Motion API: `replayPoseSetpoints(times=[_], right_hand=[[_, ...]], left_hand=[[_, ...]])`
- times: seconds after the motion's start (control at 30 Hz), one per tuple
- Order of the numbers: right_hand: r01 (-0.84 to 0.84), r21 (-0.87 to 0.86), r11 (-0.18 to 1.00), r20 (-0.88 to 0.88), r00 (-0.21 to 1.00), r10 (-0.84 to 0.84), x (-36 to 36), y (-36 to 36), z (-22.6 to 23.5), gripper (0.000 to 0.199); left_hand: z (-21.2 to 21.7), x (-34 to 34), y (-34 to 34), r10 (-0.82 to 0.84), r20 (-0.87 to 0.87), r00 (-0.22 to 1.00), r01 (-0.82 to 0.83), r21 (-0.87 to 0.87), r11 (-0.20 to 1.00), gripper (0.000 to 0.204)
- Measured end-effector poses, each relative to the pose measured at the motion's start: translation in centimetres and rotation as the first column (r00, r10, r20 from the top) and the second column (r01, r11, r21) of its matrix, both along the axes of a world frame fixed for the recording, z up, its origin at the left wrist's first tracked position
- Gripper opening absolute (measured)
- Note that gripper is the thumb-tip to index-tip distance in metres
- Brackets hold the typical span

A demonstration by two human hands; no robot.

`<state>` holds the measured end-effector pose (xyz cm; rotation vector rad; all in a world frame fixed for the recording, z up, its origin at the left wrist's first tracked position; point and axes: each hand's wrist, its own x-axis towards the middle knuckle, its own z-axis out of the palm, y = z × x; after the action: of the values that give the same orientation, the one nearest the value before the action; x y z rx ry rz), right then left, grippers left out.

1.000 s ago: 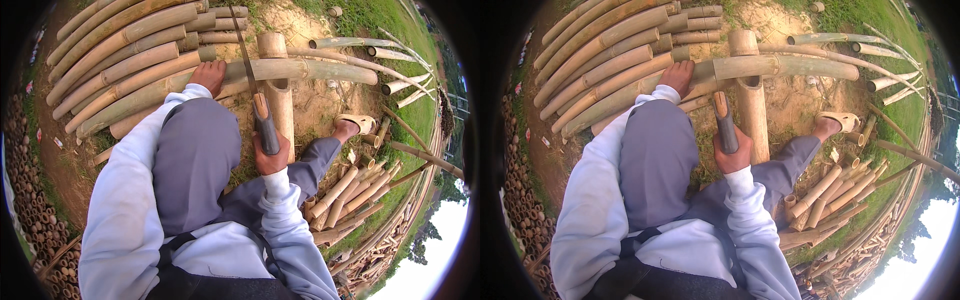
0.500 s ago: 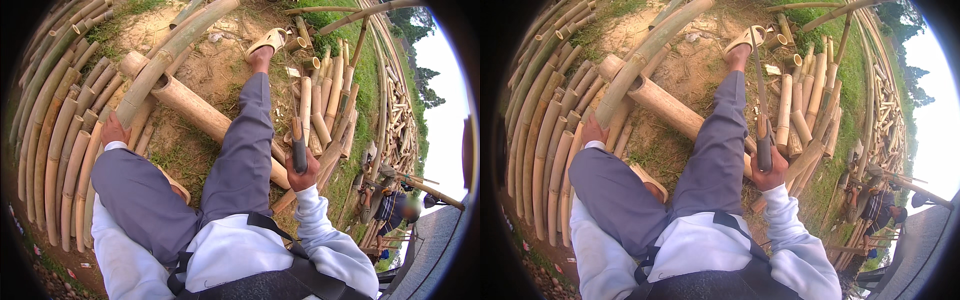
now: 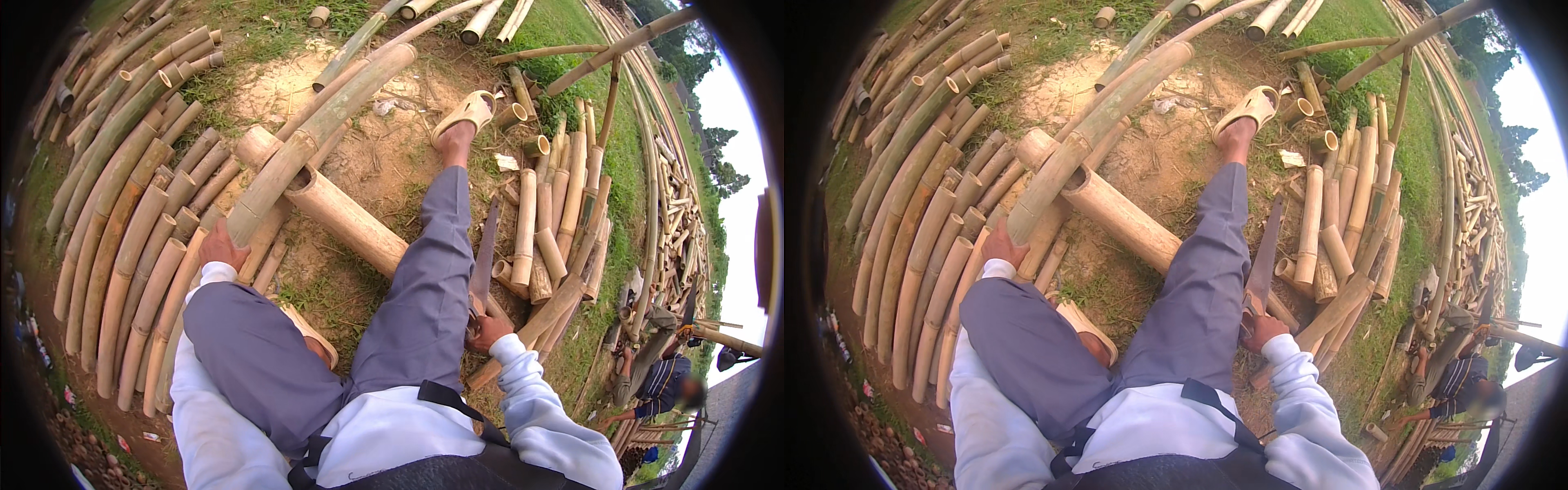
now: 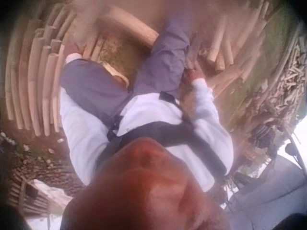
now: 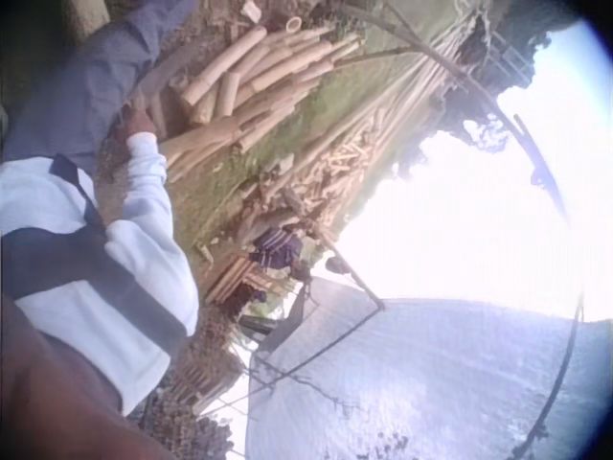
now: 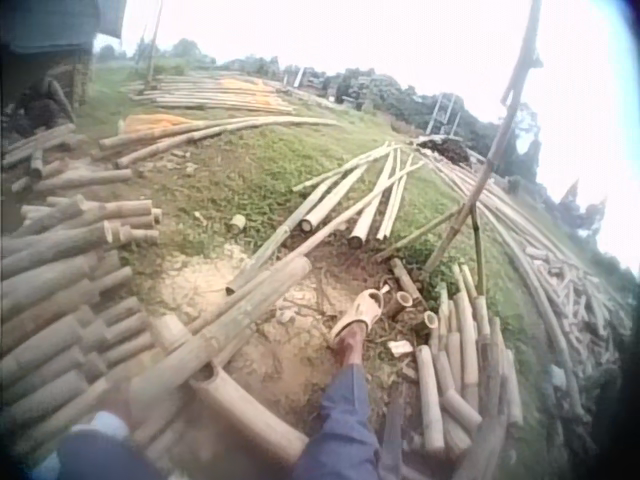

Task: The person sits on the ground and uses a hand saw to cut bamboo poles into shorter sections. They repeatedly position a pole, saw through it, and set the cut pieces aside.

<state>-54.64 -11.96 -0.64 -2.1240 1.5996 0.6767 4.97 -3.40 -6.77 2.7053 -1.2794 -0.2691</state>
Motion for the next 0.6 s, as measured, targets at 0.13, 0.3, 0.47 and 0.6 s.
replayPoseSetpoints(times=[0.13, 0.3, 0.47, 0.6], right_hand=[[0.115, -0.102, 0.988, 0.306, 0.949, -0.079, 7.9, -12.1, 7.6, 0.040], [0.434, 0.185, 0.882, 0.916, 0.250, -0.315, 19.5, -29.7, 1.3, 0.036], [0.356, 0.641, 0.680, 0.742, -0.063, -0.667, 32.2, -38.2, -5.3, 0.118], [0.168, 0.851, 0.498, 0.524, -0.338, -0.782, 37.5, -39.3, -8.2, 0.123]], left_hand=[[-0.2, 1.2, 1.6, -0.009, -0.134, 0.991, 0.010, 0.007, 1.000, 0.073], [0.3, 1.3, 3.8, -0.057, -0.274, 0.960, 0.038, -0.075, 0.996, 0.070], [1.0, 1.6, 4.4, -0.037, -0.277, 0.960, 0.036, -0.008, 0.999, 0.072], [1.4, 1.6, 3.6, -0.021, -0.290, 0.957, 0.037, 0.050, 0.998, 0.077]])
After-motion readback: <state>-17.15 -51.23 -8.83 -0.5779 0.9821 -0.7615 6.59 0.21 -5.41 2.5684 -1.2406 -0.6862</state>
